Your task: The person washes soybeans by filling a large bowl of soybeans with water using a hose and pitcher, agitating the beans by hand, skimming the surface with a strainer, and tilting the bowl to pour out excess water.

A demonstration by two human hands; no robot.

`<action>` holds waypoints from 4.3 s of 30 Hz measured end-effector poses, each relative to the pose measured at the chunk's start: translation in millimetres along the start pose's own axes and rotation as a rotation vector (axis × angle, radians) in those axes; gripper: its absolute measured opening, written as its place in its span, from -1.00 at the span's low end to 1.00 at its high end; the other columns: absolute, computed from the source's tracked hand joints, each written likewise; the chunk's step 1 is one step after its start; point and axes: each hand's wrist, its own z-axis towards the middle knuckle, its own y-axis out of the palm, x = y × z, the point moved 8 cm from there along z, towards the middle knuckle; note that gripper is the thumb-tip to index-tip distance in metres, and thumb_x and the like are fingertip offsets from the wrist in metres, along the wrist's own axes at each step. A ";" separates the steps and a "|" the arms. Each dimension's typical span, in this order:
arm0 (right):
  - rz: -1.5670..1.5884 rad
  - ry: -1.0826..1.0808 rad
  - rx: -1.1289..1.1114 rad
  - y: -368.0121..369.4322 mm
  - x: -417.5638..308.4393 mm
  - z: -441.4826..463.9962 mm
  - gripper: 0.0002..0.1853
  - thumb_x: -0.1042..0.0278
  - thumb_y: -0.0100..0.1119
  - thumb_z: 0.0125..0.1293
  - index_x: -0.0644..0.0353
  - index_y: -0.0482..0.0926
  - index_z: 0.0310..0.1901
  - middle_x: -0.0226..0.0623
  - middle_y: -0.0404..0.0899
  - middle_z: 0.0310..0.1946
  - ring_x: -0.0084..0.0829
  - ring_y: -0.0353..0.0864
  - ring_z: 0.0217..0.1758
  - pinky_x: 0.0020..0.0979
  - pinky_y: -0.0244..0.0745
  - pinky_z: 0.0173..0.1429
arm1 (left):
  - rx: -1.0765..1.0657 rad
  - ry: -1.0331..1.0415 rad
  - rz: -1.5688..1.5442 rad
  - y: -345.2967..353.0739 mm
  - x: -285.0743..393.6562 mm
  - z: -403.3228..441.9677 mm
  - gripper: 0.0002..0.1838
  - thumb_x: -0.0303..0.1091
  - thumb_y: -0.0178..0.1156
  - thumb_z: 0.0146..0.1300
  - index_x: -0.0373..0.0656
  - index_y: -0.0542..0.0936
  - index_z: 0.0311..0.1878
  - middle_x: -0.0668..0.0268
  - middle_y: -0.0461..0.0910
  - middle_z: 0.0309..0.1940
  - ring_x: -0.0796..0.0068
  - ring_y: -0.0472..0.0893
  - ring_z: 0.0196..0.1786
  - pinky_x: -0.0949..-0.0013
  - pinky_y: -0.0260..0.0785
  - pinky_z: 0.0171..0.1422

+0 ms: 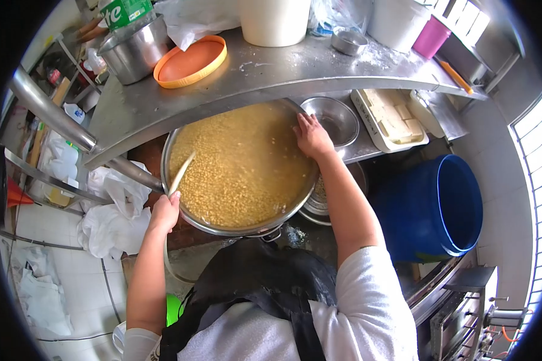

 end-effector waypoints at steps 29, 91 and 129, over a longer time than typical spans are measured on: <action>0.264 -0.201 -0.192 -1.2 -194.1 -47.8 -0.55 0.16 0.23 0.49 0.27 0.62 0.26 0.06 0.64 0.29 0.09 0.69 0.24 -0.03 0.59 0.36 | -0.004 0.043 -0.079 -2.2 -12.3 -1.1 -0.37 0.11 0.01 0.65 -0.45 0.61 0.01 -0.38 0.69 -0.04 -0.39 0.67 0.14 -0.21 0.50 0.25; 0.260 -0.133 0.311 -71.6 -155.9 -156.0 -0.84 0.47 0.36 0.32 0.26 0.69 -0.09 -0.10 0.73 -0.06 0.01 0.71 0.04 -0.08 0.62 0.18 | 0.227 0.215 -0.159 -10.4 -67.1 -110.9 -0.44 -0.35 -0.02 0.67 0.08 0.29 0.68 -0.27 0.70 -0.05 -0.34 0.70 -0.03 -0.11 0.54 0.04; 0.253 -0.157 0.394 -61.9 -153.9 -172.4 -0.89 0.49 0.38 0.22 0.21 0.68 -0.22 -0.19 0.71 -0.22 -0.12 0.69 -0.11 -0.15 0.55 0.09 | 0.206 0.244 -0.025 -9.5 -1.6 48.3 -0.44 -0.17 -0.09 0.66 0.05 0.34 0.65 -0.19 0.73 0.07 -0.22 0.73 0.12 -0.07 0.54 0.25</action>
